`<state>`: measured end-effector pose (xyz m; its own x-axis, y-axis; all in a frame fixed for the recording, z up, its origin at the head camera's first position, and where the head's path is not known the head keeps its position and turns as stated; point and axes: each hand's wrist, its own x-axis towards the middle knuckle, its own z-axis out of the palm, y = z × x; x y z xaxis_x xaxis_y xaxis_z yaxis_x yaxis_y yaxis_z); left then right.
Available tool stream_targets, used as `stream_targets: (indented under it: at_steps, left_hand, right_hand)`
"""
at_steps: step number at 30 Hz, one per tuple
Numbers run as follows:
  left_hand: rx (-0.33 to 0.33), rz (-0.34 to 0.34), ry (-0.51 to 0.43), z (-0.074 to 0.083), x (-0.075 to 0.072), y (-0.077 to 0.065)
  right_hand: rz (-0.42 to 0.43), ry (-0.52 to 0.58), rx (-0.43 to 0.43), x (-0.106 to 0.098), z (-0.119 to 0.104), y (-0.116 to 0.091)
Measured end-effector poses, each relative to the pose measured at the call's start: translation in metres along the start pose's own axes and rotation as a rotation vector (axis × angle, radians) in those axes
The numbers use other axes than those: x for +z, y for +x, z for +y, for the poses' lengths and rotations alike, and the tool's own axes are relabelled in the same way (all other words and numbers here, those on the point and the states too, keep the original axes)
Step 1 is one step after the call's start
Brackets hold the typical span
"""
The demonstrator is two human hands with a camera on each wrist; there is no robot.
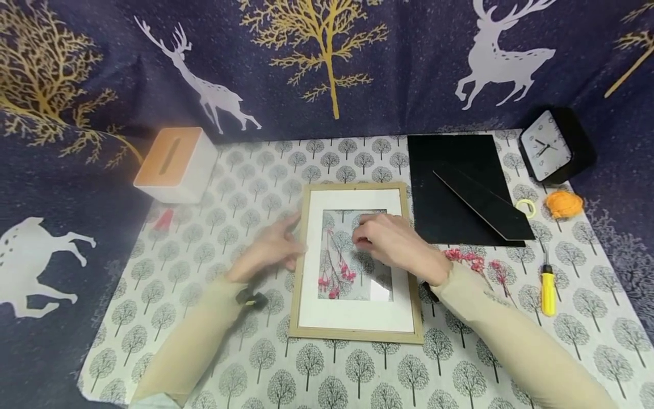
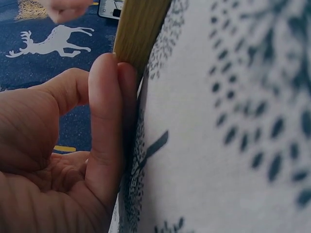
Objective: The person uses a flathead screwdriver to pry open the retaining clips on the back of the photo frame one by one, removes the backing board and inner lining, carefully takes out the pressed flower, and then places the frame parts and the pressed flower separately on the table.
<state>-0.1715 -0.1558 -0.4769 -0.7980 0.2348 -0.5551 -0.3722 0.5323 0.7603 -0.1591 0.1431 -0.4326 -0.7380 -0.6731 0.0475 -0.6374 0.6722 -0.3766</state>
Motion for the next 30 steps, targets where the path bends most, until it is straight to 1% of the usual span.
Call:
stream_targets:
  at_steps: [7,11,15,18,24,30]
  left_hand:
    - [0.012,-0.001,-0.003,-0.002,0.0,0.001]
    - [0.012,-0.004,0.002,-0.001,0.0,0.001]
    - [-0.005,-0.006,0.004,-0.002,-0.001,0.001]
    - [-0.014,-0.007,0.007,-0.002,-0.001,0.002]
    - [-0.021,-0.01,-0.001,-0.001,-0.001,0.002]
    - [-0.017,0.004,-0.011,-0.001,0.0,0.003]
  right_hand:
    - [-0.062,0.004,-0.135,0.013,0.0,0.025]
    - [-0.123,0.012,-0.177,0.021,0.001,0.033]
    - [-0.169,0.037,-0.216,0.026,0.002,0.039]
    - [-0.187,0.041,-0.232,0.028,0.003,0.041]
    - [-0.221,0.054,-0.219,0.03,0.003,0.044]
    - [-0.216,0.014,-0.226,0.029,0.003,0.043]
